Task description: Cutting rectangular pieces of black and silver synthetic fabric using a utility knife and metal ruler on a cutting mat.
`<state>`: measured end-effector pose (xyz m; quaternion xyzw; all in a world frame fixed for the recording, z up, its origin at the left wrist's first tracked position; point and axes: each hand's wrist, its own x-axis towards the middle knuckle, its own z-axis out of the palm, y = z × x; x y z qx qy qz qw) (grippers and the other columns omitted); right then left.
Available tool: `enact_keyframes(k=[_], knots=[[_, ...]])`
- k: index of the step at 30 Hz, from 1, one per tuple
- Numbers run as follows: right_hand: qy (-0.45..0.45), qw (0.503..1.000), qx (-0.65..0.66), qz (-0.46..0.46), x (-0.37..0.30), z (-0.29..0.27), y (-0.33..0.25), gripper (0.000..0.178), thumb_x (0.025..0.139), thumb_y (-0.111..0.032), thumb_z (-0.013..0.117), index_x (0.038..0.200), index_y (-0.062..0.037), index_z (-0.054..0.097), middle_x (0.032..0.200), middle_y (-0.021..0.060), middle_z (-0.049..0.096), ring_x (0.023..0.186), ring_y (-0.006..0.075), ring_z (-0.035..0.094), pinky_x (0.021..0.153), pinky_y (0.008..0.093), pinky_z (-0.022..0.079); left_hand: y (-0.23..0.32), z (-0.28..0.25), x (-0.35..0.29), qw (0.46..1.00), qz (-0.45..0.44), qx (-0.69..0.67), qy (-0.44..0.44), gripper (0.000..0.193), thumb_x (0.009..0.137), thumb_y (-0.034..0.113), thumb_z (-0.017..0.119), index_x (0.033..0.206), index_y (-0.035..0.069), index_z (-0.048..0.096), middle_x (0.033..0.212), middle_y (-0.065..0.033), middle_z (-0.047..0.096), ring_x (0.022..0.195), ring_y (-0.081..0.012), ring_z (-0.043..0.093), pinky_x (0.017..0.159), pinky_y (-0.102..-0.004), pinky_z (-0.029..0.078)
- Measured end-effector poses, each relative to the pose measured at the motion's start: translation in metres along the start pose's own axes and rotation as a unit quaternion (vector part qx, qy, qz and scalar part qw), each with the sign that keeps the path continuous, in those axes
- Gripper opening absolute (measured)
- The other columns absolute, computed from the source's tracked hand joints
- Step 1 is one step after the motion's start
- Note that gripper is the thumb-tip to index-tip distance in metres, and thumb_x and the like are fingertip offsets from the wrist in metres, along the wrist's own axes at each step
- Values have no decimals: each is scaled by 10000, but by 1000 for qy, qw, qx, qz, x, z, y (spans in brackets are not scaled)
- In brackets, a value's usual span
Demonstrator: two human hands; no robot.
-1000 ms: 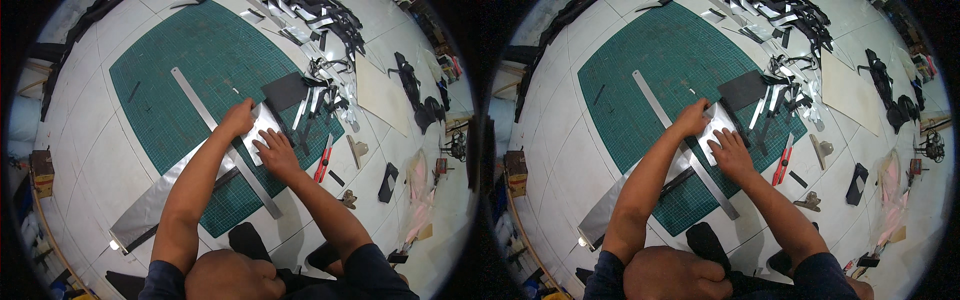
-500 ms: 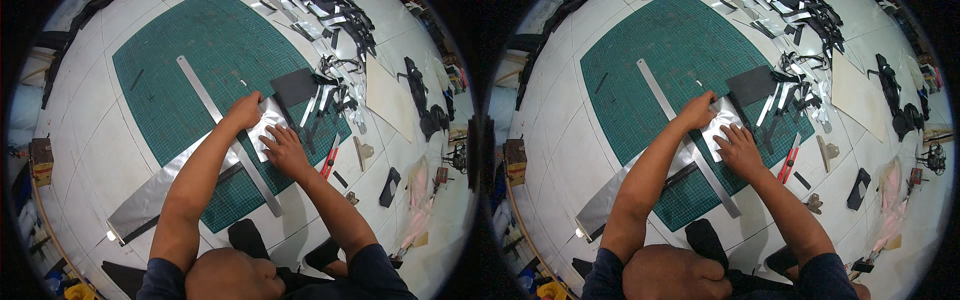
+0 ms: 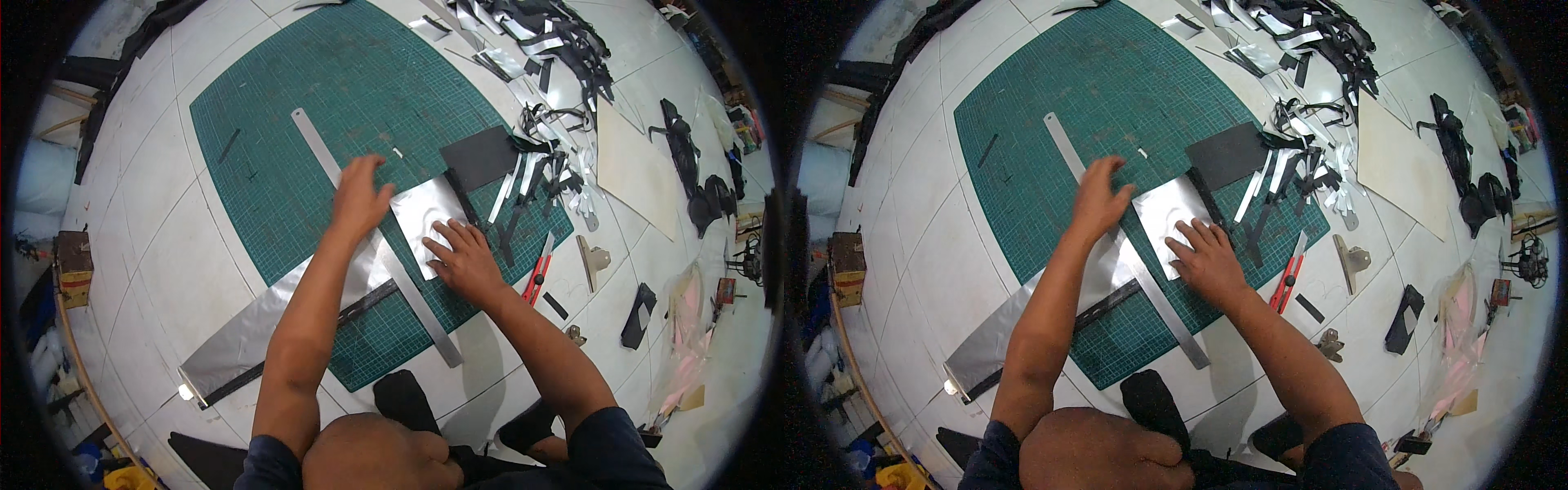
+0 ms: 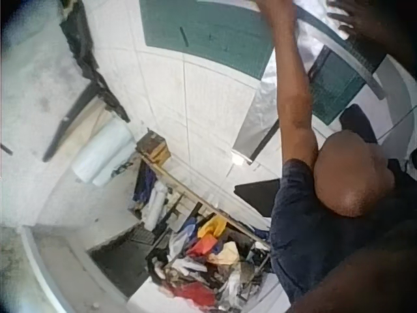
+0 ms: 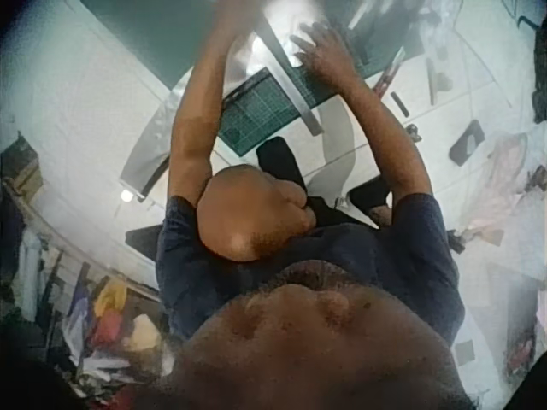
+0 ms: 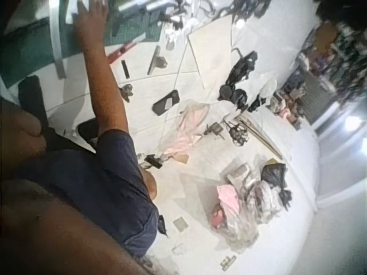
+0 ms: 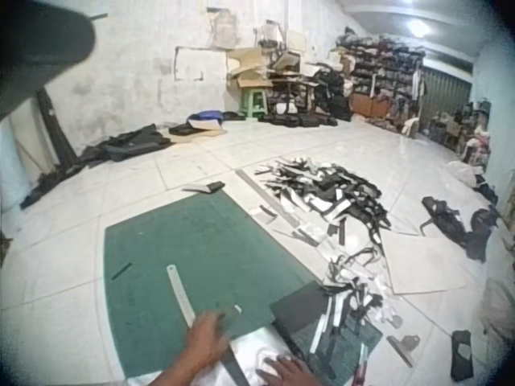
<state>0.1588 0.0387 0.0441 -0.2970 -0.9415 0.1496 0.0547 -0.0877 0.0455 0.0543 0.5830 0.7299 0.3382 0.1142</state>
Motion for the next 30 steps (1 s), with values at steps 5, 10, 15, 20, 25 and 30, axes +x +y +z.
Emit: enact_keyframes(k=[5, 10, 15, 20, 25, 30], knots=[[3, 1000, 7, -10, 0, -5, 2, 434, 924, -282, 655, 1333, -153, 584, 1453, 129, 483, 1365, 349, 429, 1136, 515, 313, 18, -11, -68, 984, 27, 73, -161, 524, 809, 268, 764, 1257, 46, 606, 1326, -130, 589, 1251, -333, 532, 1069, -456, 391], [9, 1000, 9, -5, 1, -2, 1, 421, 919, -278, 661, 1316, -153, 601, 1446, 123, 491, 1370, 330, 428, 1128, 507, 319, 27, 11, -92, 959, 90, 196, -182, 637, 857, 453, 691, 1357, 81, 558, 1446, -120, 506, 1405, -313, 386, 1176, -511, 219], [20, 999, 27, -10, 1, -3, 2, 412, 914, -285, 667, 1300, -152, 617, 1429, 119, 511, 1358, 327, 444, 1119, 507, 326, 26, 13, -96, 964, 74, 184, -177, 638, 858, 457, 690, 1359, 85, 554, 1457, -122, 488, 1397, -312, 395, 1177, -523, 209], [20, 999, 28, 2, -1, -5, 4, 413, 903, -283, 680, 1292, -155, 621, 1422, 122, 520, 1345, 329, 460, 1114, 502, 328, 29, 13, -94, 968, 66, 173, -171, 643, 831, 469, 715, 1350, 118, 571, 1455, -128, 488, 1391, -315, 404, 1172, -557, 195], [12, 999, 47, -22, 6, -14, 3, 418, 871, -261, 702, 1262, -133, 628, 1349, 136, 563, 1286, 322, 509, 1092, 482, 345, 32, 7, -92, 963, 45, 191, -184, 671, 803, 481, 735, 1352, 131, 573, 1454, -118, 494, 1381, -312, 419, 1166, -599, 168], [11, 995, 42, 90, 74, -74, 73, 480, 769, -121, 755, 1228, -71, 620, 1302, 172, 582, 1157, 342, 591, 1007, 426, 442, 46, 3, -83, 954, 11, 214, -209, 677, 799, 480, 743, 1356, 135, 570, 1475, -100, 471, 1386, -312, 410, 1166, -627, 144]])
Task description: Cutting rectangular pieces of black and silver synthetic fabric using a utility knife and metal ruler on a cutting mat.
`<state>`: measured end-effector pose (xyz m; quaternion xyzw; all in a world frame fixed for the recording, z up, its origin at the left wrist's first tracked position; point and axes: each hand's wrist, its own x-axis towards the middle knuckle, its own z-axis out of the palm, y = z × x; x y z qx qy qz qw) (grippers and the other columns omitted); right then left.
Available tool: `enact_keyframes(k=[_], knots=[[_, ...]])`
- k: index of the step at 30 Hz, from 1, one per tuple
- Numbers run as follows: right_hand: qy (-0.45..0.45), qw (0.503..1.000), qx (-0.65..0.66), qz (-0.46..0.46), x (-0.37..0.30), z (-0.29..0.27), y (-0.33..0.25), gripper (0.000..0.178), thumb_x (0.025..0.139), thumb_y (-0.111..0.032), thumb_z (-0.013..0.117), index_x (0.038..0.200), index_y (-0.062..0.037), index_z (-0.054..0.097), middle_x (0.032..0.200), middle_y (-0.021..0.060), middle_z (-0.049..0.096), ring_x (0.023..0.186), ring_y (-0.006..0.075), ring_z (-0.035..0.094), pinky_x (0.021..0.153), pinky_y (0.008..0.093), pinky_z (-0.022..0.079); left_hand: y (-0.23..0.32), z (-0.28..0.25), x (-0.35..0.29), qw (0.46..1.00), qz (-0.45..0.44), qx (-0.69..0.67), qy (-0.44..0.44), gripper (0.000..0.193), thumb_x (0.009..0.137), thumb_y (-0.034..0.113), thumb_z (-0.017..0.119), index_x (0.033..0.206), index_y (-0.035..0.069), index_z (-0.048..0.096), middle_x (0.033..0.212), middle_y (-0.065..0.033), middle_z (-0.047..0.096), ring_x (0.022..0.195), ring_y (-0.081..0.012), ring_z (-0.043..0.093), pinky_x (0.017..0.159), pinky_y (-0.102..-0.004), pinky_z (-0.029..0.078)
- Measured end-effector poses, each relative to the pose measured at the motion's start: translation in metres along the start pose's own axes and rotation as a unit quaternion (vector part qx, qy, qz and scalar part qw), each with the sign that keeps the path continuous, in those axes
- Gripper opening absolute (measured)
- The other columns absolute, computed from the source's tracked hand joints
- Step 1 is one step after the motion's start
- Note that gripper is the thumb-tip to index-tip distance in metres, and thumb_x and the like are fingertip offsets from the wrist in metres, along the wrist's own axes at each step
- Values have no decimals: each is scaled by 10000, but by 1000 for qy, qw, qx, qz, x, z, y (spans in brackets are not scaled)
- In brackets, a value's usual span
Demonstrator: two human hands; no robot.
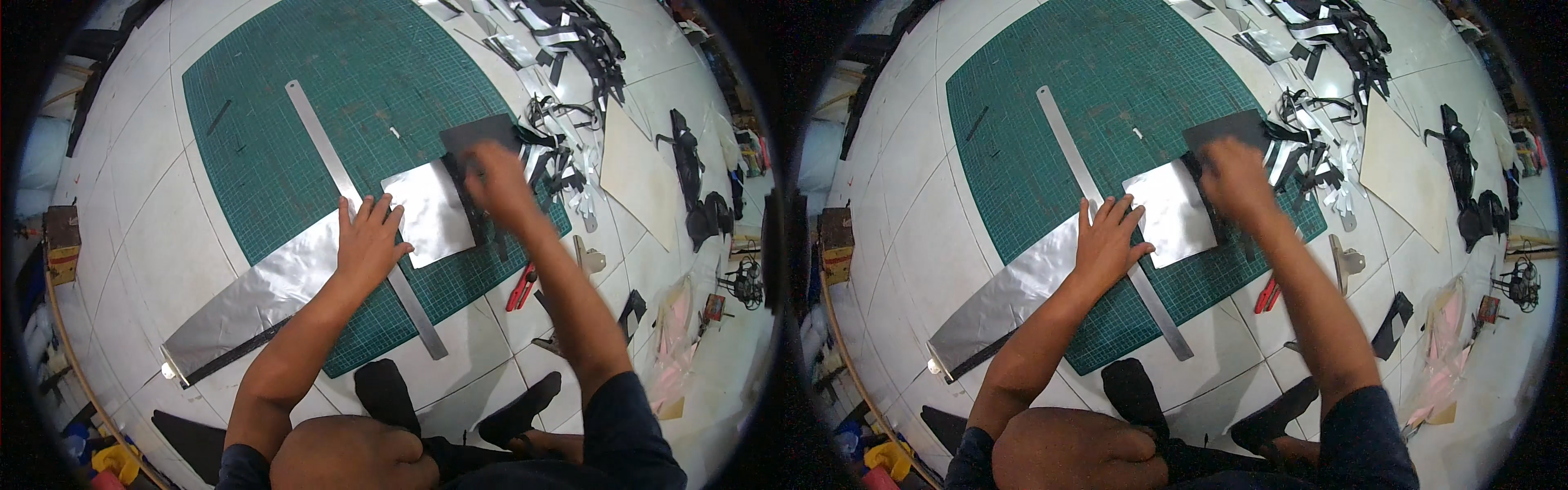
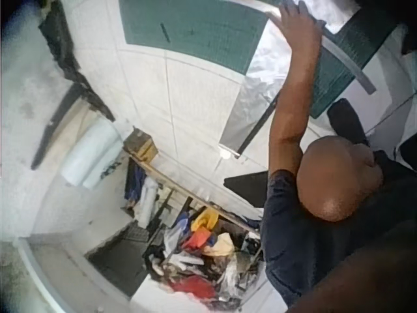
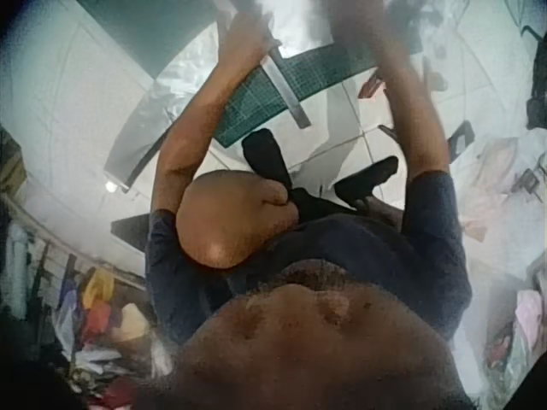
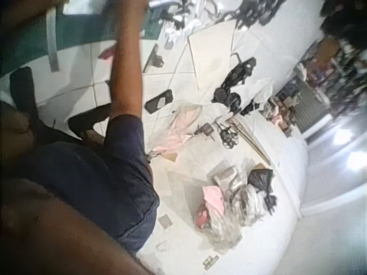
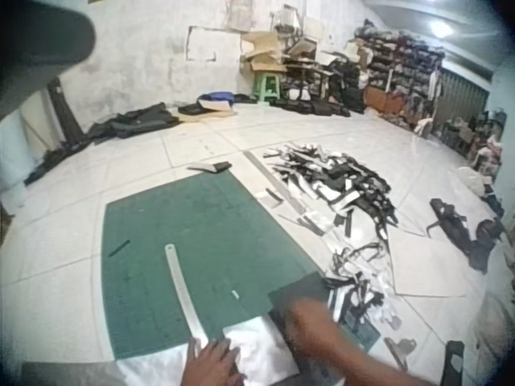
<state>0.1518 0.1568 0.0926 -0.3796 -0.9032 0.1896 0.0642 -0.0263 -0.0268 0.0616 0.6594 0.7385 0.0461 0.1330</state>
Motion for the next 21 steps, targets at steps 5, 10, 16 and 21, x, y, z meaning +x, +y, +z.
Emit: enact_keyframes(k=[5, 10, 16, 21], knots=[[26, 974, -116, -192, 57, -8, 93, 737, 665, -255, 855, 1314, -75, 556, 1241, 159, 585, 1150, 370, 562, 1017, 456, 439, 4, 2, 6, 1000, -3, -1, -3, 684, 814, 476, 734, 1383, 143, 550, 1482, -86, 463, 1399, -317, 390, 1171, -625, 131], [-99, 981, -121, -111, 78, -21, 85, 875, 537, -373, 914, 1279, -70, 563, 1168, 149, 588, 1135, 374, 551, 997, 453, 442, 3, -2, 0, 1000, -11, 10, -23, 669, 823, 477, 722, 1384, 155, 549, 1485, -85, 459, 1413, -315, 369, 1182, -620, 106], [-118, 982, -128, -78, 91, -31, 99, 709, 524, -407, 923, 1042, -63, 580, 1042, 150, 600, 1029, 390, 572, 887, 453, 461, 2, 2, -4, 1000, -18, -5, -22, 657, 827, 477, 717, 1377, 158, 553, 1494, -85, 448, 1422, -318, 353, 1186, -621, 94], [-59, 988, -94, -111, 108, -64, 122, 438, 690, -231, 853, 959, -82, 540, 870, 130, 667, 852, 333, 647, 752, 417, 497, 7, 2, 2, 1000, -7, -11, -15, 669, 818, 484, 725, 1377, 159, 552, 1491, -83, 452, 1417, -329, 356, 1179, -626, 108]])
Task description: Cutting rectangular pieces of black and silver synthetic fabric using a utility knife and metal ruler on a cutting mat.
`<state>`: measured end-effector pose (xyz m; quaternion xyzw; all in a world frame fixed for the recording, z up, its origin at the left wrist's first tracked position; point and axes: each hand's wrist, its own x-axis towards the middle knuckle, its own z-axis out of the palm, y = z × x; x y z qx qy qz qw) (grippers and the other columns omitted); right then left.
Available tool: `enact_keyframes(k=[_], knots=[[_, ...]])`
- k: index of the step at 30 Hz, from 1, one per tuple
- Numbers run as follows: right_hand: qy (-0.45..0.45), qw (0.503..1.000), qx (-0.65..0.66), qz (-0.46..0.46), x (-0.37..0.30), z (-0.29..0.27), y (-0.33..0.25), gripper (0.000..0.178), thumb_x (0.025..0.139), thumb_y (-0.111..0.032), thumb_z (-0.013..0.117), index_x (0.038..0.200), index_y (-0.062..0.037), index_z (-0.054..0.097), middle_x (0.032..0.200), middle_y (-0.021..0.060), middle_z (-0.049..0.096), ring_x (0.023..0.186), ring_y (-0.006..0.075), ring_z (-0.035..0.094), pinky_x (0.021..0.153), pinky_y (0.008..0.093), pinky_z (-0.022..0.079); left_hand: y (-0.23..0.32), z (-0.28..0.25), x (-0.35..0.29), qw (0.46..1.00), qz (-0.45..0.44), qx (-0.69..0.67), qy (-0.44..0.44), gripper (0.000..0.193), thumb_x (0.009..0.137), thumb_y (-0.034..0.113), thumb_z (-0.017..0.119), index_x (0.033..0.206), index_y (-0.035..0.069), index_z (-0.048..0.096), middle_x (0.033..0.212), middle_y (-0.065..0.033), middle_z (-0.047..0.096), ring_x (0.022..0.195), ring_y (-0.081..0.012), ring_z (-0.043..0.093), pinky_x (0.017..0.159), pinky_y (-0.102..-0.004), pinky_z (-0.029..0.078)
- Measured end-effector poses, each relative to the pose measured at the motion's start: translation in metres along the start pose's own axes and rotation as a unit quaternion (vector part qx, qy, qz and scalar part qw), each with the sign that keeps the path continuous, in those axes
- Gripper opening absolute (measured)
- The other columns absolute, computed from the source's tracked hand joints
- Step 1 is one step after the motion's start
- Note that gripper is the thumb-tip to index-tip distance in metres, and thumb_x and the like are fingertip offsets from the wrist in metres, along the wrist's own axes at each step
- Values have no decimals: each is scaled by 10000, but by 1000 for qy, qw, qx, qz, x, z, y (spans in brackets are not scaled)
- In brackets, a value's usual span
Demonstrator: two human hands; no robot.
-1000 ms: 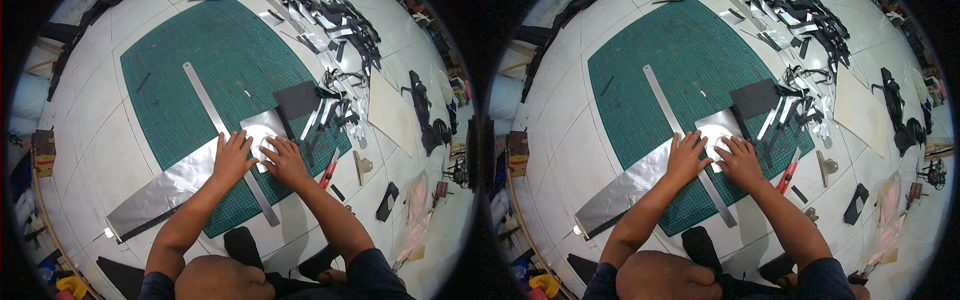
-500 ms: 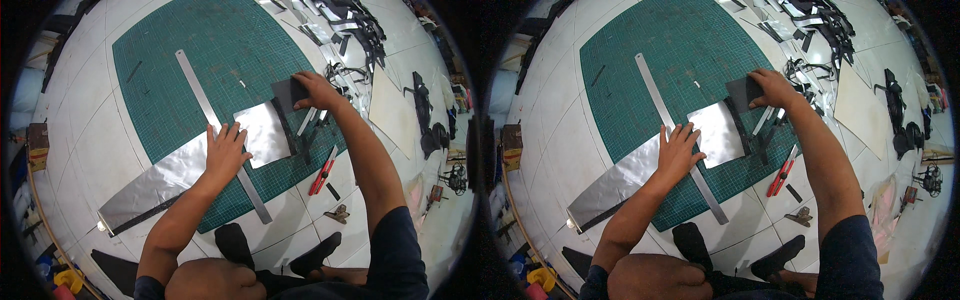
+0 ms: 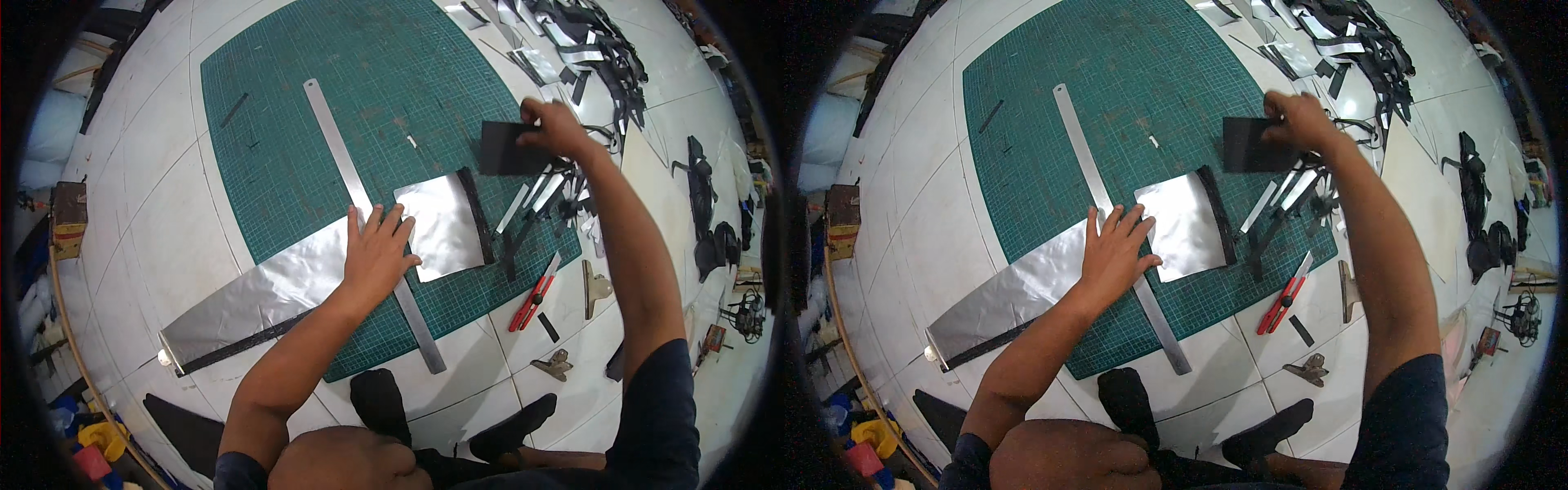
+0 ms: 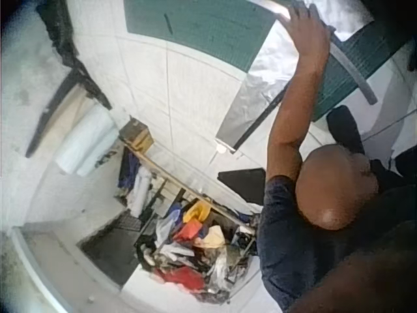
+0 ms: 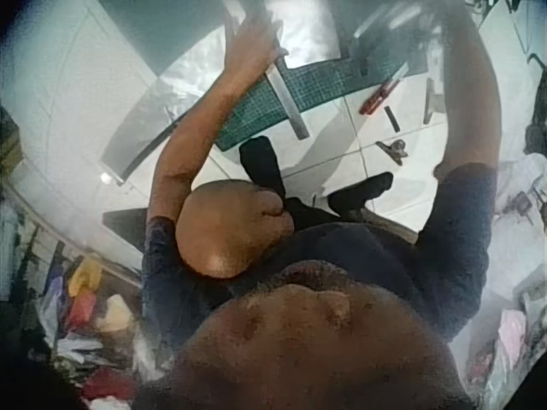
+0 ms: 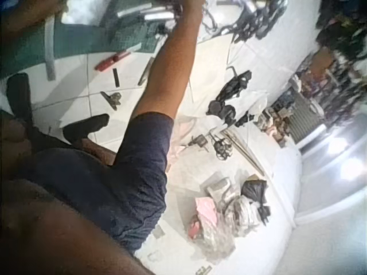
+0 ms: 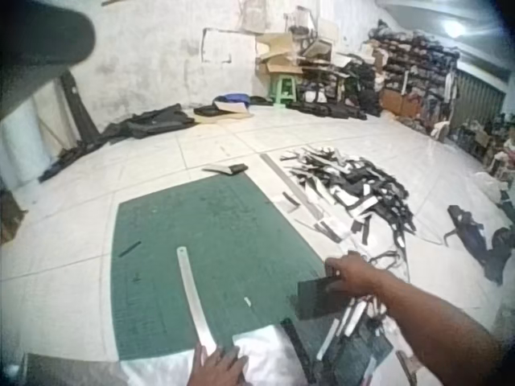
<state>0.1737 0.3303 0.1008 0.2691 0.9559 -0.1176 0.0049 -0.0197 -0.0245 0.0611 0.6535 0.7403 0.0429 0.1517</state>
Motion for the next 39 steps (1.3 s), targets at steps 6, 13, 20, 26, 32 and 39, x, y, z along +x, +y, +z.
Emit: enact_keyframes(k=[6, 13, 20, 26, 32, 39], knots=[[221, 963, 141, 69, -19, -76, -43, 308, 905, -217, 703, 1154, -48, 638, 972, 120, 706, 904, 230, 688, 815, 355, 528, -7, 1, -4, 1000, -10, 11, 16, 659, 812, 488, 729, 1359, 157, 573, 1484, -81, 463, 1411, -334, 364, 1170, -632, 123], [38, 752, 613, 241, -103, 23, -169, 302, 866, -150, 769, 1118, -59, 630, 902, -16, 625, 844, 82, 592, 734, 231, 466, -6, 0, -4, 1000, -13, 5, 15, 646, 786, 437, 760, 1334, 143, 586, 1454, -81, 486, 1405, -332, 374, 1162, -645, 129], [71, 881, 386, 266, -105, 97, -193, 306, 848, -187, 767, 1046, 16, 654, 882, 131, 708, 785, 259, 697, 695, 382, 544, -8, 3, -4, 1000, -5, -24, 14, 655, 775, 433, 776, 1292, 78, 589, 1475, -84, 474, 1429, -334, 348, 1174, -643, 100], [68, 912, 294, 279, -101, 92, -195, 331, 820, -190, 779, 1037, 33, 666, 900, 200, 713, 828, 335, 710, 731, 413, 554, -9, 6, -4, 998, -14, -50, 30, 717, 761, 448, 786, 1311, 49, 560, 1481, -96, 469, 1434, -337, 345, 1180, -632, 77], [47, 926, 265, 264, -99, 89, -196, 318, 803, -195, 793, 996, 26, 670, 909, 194, 712, 840, 337, 707, 744, 420, 549, -14, 8, -3, 998, -15, -52, 26, 691, 752, 481, 778, 1282, 80, 589, 1486, -93, 476, 1437, -335, 344, 1178, -642, 56], [11, 925, 255, 283, -93, 81, -199, 329, 789, -206, 809, 991, 10, 664, 915, 191, 709, 861, 345, 701, 743, 434, 541, -23, 7, -3, 998, 11, -57, 14, 634, 752, 482, 778, 1248, 120, 622, 1482, -82, 480, 1445, -329, 330, 1174, -668, 27]])
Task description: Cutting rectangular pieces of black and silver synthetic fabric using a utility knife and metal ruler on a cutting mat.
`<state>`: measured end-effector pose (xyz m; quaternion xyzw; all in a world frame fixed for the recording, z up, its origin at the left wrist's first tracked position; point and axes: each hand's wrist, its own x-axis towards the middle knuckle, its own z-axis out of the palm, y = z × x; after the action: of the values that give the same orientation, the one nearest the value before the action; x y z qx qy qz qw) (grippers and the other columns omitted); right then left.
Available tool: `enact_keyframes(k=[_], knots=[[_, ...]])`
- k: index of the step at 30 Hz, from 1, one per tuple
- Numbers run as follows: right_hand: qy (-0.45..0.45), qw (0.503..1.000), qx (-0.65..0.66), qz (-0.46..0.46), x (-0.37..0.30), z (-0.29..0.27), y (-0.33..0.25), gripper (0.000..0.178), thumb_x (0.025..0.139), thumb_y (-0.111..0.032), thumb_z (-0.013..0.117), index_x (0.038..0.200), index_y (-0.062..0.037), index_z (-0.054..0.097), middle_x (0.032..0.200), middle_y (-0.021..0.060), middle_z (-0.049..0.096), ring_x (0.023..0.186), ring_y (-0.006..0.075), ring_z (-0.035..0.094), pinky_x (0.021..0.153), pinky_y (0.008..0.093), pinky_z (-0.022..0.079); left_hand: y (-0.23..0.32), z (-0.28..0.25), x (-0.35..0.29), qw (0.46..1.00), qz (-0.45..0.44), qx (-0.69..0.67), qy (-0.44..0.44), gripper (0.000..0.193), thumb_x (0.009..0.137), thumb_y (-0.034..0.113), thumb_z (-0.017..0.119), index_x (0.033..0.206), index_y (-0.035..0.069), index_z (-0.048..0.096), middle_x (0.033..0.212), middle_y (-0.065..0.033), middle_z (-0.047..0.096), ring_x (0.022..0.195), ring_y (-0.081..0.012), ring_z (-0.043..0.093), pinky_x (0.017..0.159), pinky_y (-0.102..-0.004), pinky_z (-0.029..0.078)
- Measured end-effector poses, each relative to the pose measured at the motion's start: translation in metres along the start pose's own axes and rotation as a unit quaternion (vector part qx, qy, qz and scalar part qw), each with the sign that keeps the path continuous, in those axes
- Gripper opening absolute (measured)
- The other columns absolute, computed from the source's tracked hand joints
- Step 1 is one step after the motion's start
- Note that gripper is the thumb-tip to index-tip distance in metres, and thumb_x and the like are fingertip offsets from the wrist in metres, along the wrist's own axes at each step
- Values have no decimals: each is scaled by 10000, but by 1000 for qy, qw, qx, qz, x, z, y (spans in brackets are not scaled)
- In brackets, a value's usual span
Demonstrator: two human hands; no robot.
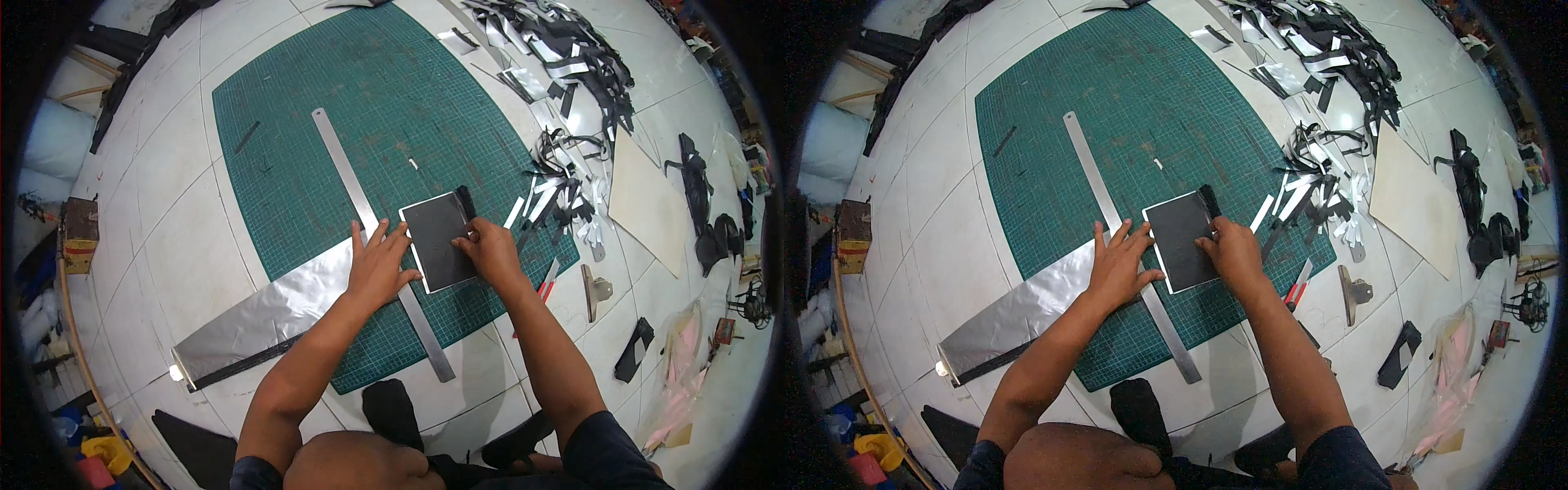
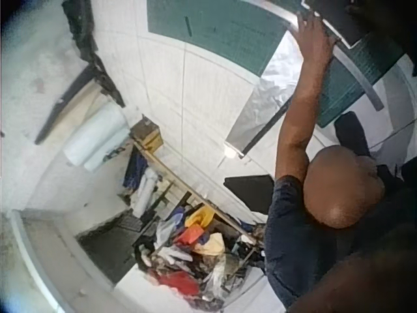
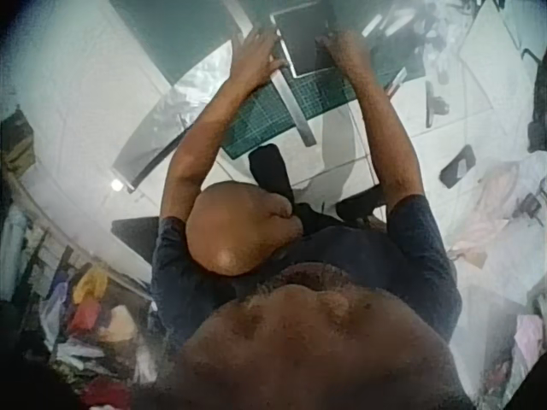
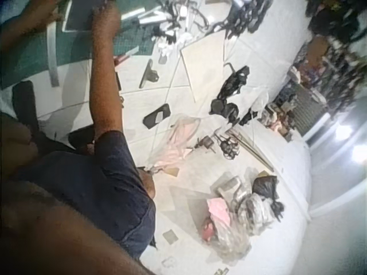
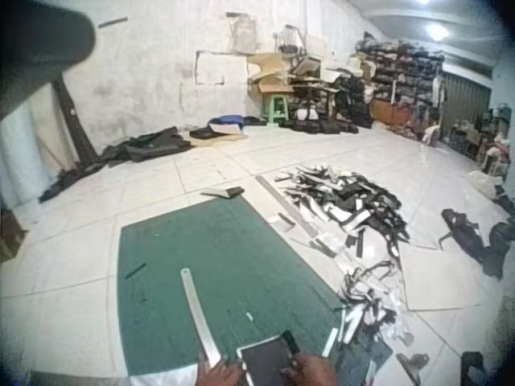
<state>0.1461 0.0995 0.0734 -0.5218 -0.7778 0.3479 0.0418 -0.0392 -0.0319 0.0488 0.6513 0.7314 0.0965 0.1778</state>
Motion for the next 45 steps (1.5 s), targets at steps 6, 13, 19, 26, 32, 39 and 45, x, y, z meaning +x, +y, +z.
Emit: enact_keyframes(k=[6, 13, 19, 26, 32, 39, 45], knots=[[3, 1000, -6, -21, 2, 2, 3, 319, 789, -204, 808, 993, -2, 669, 914, 182, 711, 865, 342, 700, 760, 432, 540, -4, 2, 0, 999, 24, 20, 26, 656, 747, 504, 775, 1254, 116, 620, 1442, -85, 504, 1424, -322, 362, 1170, -677, 33], [18, 998, -24, -49, -3, 4, 6, 316, 778, -210, 815, 962, 5, 673, 896, 187, 705, 840, 339, 691, 744, 433, 534, -6, 4, -1, 999, 32, 11, 29, 687, 745, 518, 771, 1277, 113, 610, 1422, -96, 516, 1413, -314, 378, 1167, -681, 33], [24, 999, -8, -35, -4, 9, 8, 302, 777, -211, 814, 923, 8, 666, 882, 188, 697, 827, 339, 687, 724, 438, 529, -8, 7, -2, 999, 34, -1, 26, 735, 738, 532, 773, 1309, 106, 597, 1432, -94, 514, 1413, -302, 385, 1169, -676, 24], [33, 998, -16, -49, -1, 5, 3, 296, 776, -216, 817, 897, 5, 661, 859, 188, 688, 804, 333, 683, 707, 434, 528, -9, 5, 3, 999, 27, -8, 26, 732, 752, 561, 756, 1298, 97, 608, 1436, -104, 509, 1406, -296, 396, 1170, -676, 10], [26, 999, -19, -40, -1, 6, 6, 306, 772, -222, 821, 884, 4, 647, 859, 188, 688, 810, 339, 684, 705, 436, 532, -1, -6, 6, 1000, 20, -14, 10, 757, 748, 569, 763, 1293, 69, 604, 1429, -149, 492, 1403, -316, 392, 1167, -677, 28], [30, 997, -18, -65, 0, 8, 9, 325, 749, -222, 834, 893, 2, 646, 871, 192, 693, 832, 361, 688, 726, 453, 541, 12, -7, 30, 992, 117, 12, 49, 774, 723, 507, 794, 1288, 22, 582, 1436, -190, 471, 1381, -355, 398, 1192, -506, 235], [49, 996, -16, -77, 1, 11, 13, 335, 733, -217, 843, 907, -2, 653, 880, 197, 696, 849, 377, 685, 731, 460, 541, 29, -13, 45, 994, 84, 57, -49, 739, 668, 378, 862, 1217, -26, 577, 1187, -173, 578, 1236, -334, 530, 1055, -429, 445]])
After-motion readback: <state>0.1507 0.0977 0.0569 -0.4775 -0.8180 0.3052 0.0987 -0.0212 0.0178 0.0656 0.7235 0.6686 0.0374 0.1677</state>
